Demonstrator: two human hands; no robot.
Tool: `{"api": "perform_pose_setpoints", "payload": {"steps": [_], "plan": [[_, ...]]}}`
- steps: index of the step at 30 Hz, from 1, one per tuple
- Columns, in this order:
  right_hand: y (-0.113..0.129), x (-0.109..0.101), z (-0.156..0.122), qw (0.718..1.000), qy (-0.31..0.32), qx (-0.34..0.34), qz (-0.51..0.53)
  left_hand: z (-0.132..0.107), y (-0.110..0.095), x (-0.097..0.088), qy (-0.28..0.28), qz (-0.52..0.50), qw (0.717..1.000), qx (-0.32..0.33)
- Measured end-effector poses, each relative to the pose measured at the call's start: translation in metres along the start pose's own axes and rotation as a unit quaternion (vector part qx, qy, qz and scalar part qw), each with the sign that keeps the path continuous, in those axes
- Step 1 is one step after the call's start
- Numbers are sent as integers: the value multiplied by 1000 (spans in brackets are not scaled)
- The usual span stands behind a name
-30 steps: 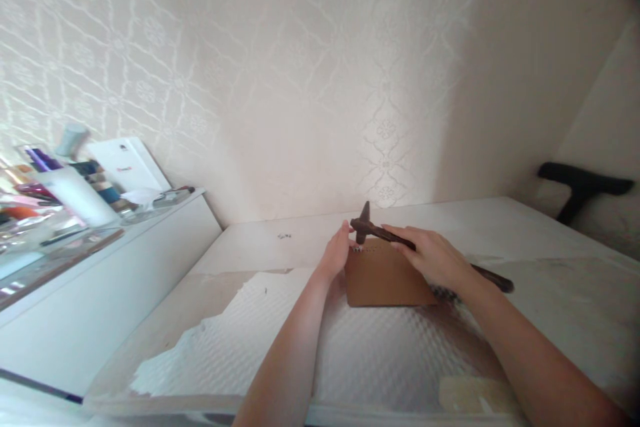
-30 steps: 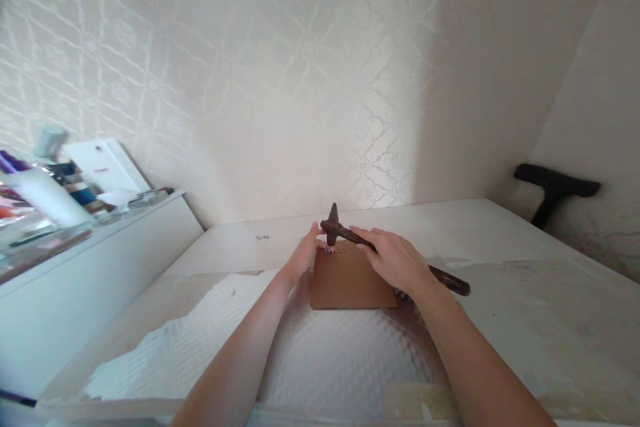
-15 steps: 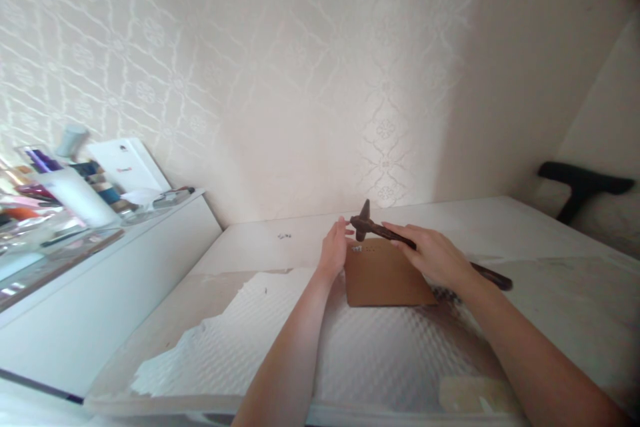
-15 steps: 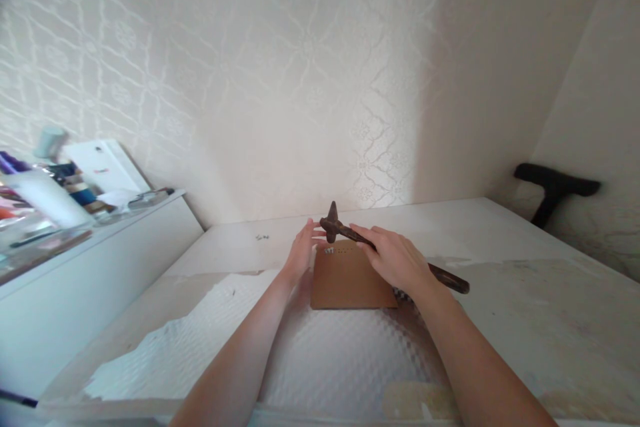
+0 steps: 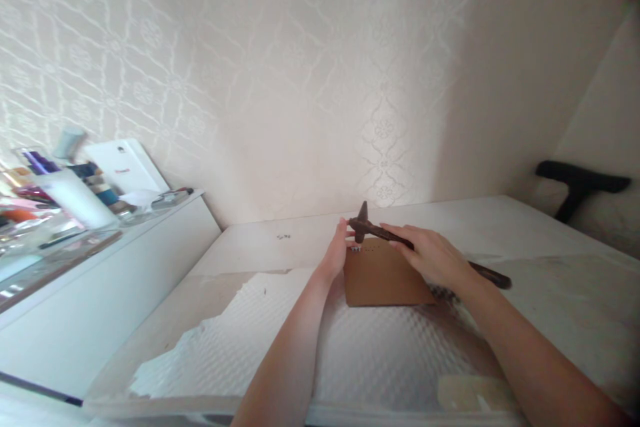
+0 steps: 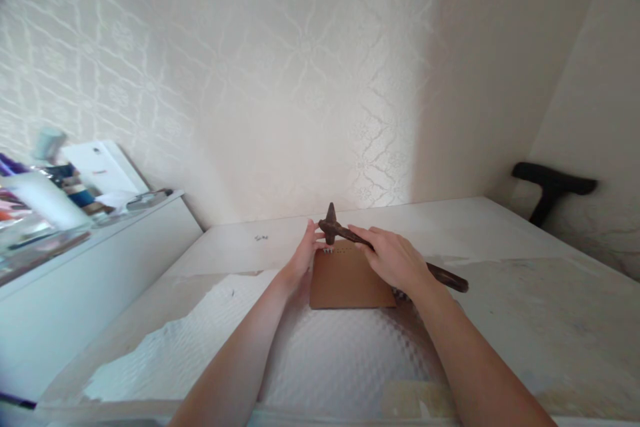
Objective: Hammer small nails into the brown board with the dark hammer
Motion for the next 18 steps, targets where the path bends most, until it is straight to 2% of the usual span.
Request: {"api": "perform_pose_setpoints", "payload": {"steps": [7, 11, 16, 18], "plan": [[1, 3, 1, 1000, 16, -12, 6, -5, -3, 8, 49, -47, 998, 6], [0, 3, 1, 1000, 7, -7, 10, -4, 1, 6, 36, -29, 999, -28], [-2, 3, 1, 1000, 11, -11, 8, -1, 1, 5, 33, -30, 999, -13], [-2, 2, 1, 1000, 7, -4, 6, -1, 2, 3, 20, -18, 999, -26]]}}
Point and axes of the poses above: each hand's wrist, its own z-axis towards the middle knuckle, its own x-axis out of the palm, y = z × x, the point moved 4 cm from there along z, towards the middle knuckle, and after that the axes turned 6 degrees about -z, right-handed, at the moved point
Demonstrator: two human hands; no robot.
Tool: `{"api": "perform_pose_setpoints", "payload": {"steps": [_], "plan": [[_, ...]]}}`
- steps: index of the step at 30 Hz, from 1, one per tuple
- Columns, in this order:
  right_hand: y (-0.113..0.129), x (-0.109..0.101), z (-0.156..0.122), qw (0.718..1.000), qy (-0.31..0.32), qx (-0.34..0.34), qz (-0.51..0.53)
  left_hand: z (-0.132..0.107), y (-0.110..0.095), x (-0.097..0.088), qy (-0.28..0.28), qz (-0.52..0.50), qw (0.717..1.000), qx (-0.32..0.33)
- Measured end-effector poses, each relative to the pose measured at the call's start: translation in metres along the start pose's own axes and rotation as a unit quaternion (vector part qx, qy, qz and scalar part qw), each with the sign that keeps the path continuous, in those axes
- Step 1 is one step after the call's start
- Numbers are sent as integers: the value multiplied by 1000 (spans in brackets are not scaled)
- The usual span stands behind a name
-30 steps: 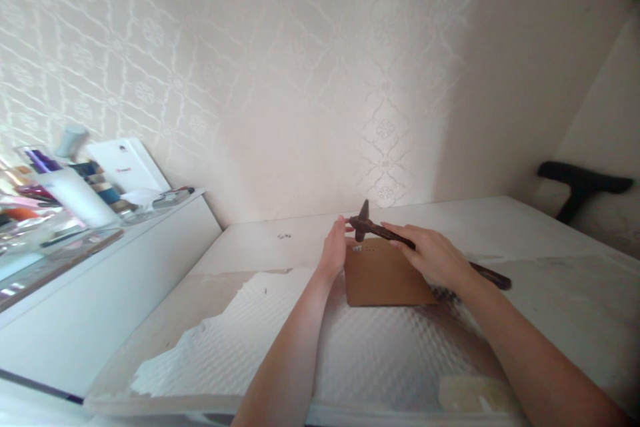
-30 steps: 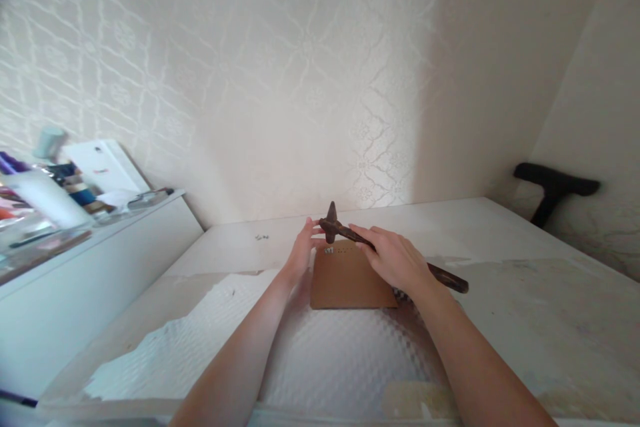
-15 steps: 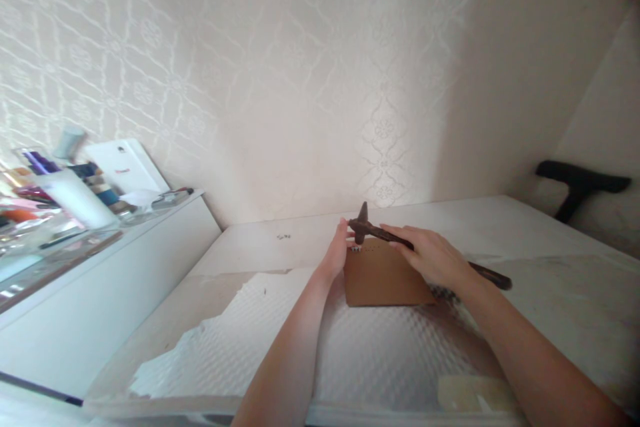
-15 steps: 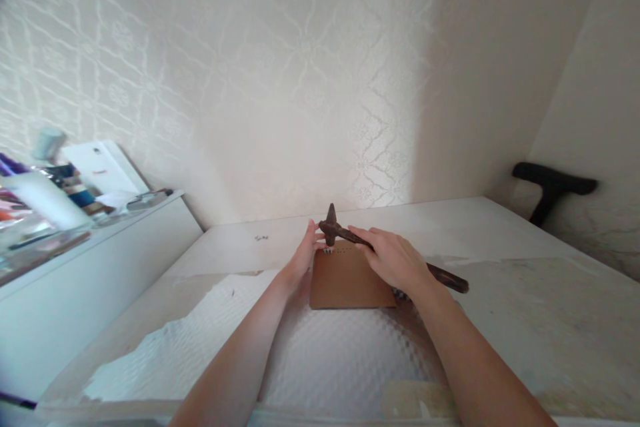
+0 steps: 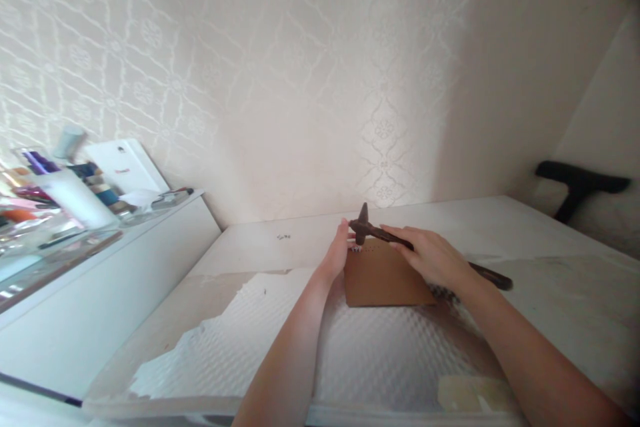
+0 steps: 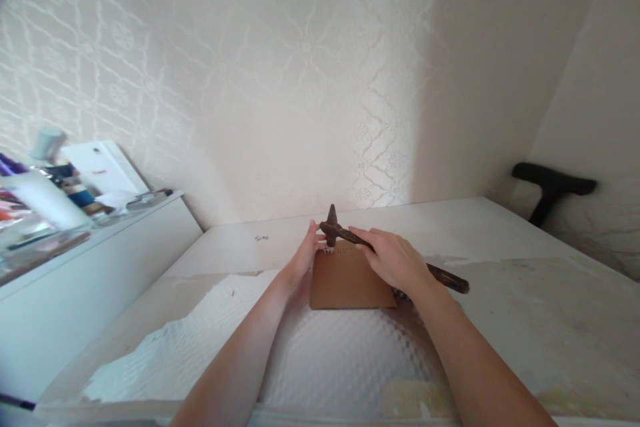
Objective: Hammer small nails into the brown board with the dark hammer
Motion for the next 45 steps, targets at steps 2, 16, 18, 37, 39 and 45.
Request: {"api": "perform_pose_setpoints", "payload": {"steps": [2, 16, 18, 37, 39, 45], "plan": [[1, -1, 0, 1000, -5, 7, 0, 0, 1, -1, -12, 10, 1000, -15], [3, 0, 0, 1000, 4, -2, -5, 1, 2, 0, 8, 8, 1000, -9], [2, 0, 0, 1000, 1, 3, -5, 1, 3, -1, 2, 13, 1000, -13], [5, 1, -1, 1000, 4, -1, -19, 0, 2, -1, -5, -4, 1000, -1], [4, 1, -1, 1000, -5, 3, -16, 0, 2, -1, -12, -4, 1000, -2], [3, 3, 1, 1000, 4, -8, -12, 1, 4, 1, 6, -44, 999, -27]]}}
Point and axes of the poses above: each hand's wrist, its own z-axis towards the middle knuckle, its own x-axis out of the palm, y = z × x, the point moved 4 cm from there along z, towards the middle knuckle, and after that the axes turned 6 degrees about -z, right-handed, at the moved point
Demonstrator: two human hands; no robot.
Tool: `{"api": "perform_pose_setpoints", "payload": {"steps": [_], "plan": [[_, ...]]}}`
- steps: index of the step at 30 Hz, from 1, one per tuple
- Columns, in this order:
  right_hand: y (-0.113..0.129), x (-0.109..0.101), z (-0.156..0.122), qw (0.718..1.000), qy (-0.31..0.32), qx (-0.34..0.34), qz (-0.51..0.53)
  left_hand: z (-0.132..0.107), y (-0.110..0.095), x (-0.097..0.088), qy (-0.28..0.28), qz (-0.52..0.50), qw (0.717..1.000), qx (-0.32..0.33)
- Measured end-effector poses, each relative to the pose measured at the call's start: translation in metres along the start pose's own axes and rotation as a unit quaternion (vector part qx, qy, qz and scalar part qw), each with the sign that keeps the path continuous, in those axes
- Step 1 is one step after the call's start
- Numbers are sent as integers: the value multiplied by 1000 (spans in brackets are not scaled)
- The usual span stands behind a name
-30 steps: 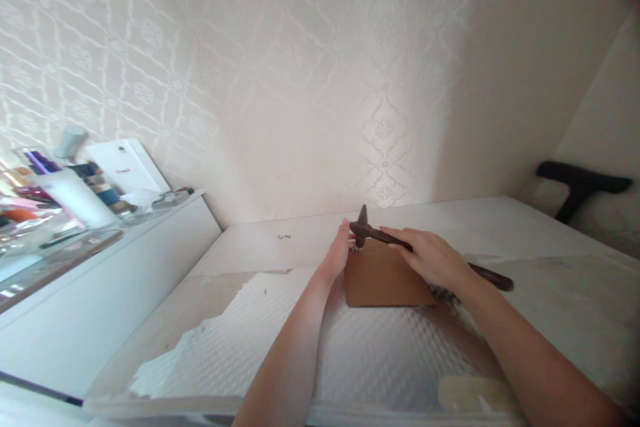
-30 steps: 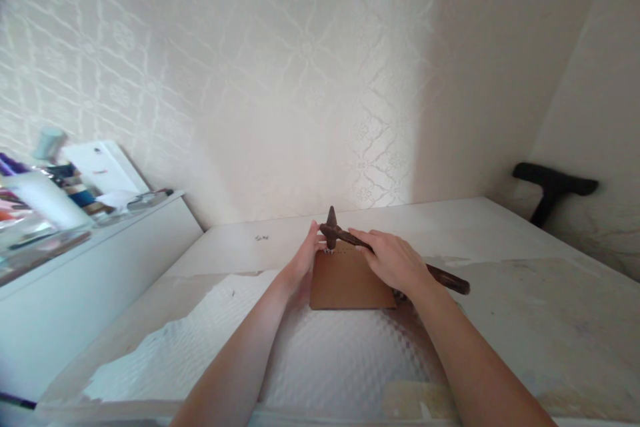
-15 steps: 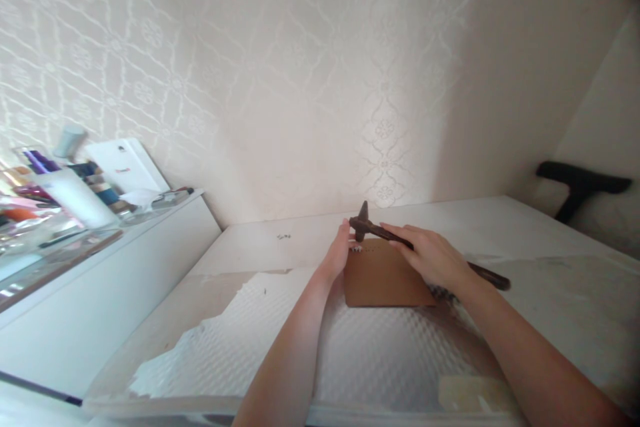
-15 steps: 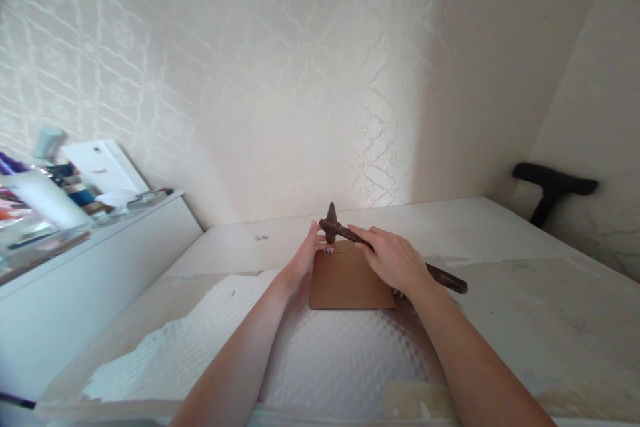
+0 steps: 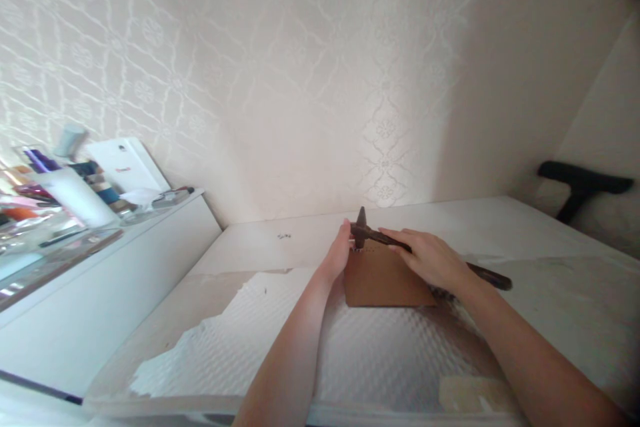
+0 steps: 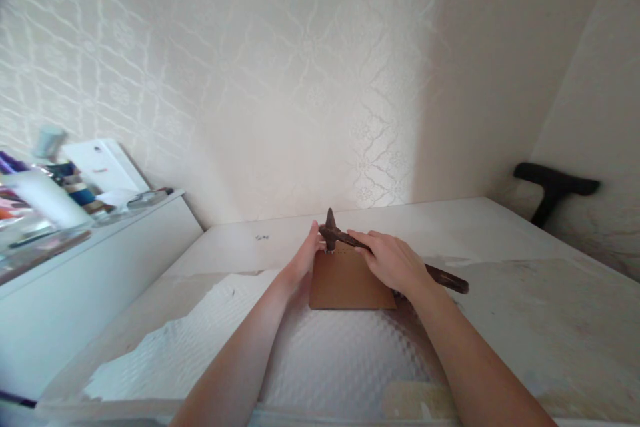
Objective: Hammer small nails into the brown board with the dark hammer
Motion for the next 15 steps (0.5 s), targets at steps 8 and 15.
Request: {"api": "perform_pose_setpoints", "payload": {"steps": [8, 15], "plan": [[0, 0, 0, 1000, -6, 3, 3, -1, 1, -2, -11, 14, 1000, -2], [-2, 0, 0, 1000, -15, 10, 10, 2, 0, -3, -15, 29, 999, 8]]}}
Point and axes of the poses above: each hand's wrist, its own z-axis towards the middle knuckle, its own x-axis out of the palm, y = z × x, the point moved 4 cm from there along z, towards the middle knuckle, and after that the axes turned 6 degrees about -z, right-handed, at the moved point
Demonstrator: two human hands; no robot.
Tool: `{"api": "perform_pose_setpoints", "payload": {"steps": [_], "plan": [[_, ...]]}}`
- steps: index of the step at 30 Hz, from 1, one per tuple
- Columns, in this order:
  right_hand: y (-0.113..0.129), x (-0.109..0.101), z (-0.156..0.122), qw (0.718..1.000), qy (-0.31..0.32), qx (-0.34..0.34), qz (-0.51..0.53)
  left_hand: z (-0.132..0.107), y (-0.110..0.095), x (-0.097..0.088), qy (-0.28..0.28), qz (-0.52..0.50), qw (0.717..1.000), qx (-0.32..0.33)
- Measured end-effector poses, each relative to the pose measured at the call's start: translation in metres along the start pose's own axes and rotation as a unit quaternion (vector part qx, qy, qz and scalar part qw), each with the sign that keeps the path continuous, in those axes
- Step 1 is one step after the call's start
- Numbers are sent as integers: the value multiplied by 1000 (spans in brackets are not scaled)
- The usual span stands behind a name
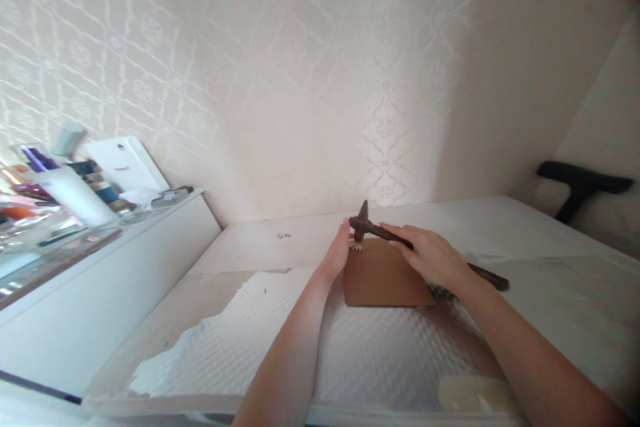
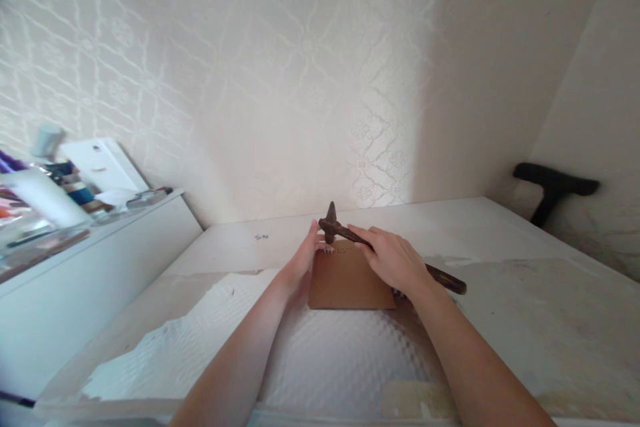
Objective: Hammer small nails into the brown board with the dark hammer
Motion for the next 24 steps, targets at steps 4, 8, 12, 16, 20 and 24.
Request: {"api": "perform_pose_setpoints", "payload": {"steps": [4, 8, 12, 16, 20, 24], "plan": [[0, 1, 0, 1000, 12, -8, 1, -1, -2, 3, 23, -18, 1000, 2], [0, -1, 0, 1000, -3, 1, 3, -3, 0, 1, -9, -3, 1000, -13], [2, 0, -1, 1000, 8, -3, -4, -1, -1, 2, 16, -7, 1000, -4], [2, 0, -1, 1000, 9, -2, -6, -2, -4, 2, 23, -25, 999, 8], [0, 0, 0, 1000, 6, 6, -4, -5, -7, 1, 9, -28, 999, 32], [1, 0, 0, 1000, 18, 1, -8, -4, -7, 2, 37, -28, 998, 34]]}}
Point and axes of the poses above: each hand's wrist, its own z-axis towards the middle knuckle, its own x-axis out of the palm, y = z × x, the point moved 4 cm from there along z, towards the middle knuckle, and after that the axes turned 6 degrees about -z, right-handed, at the moved point
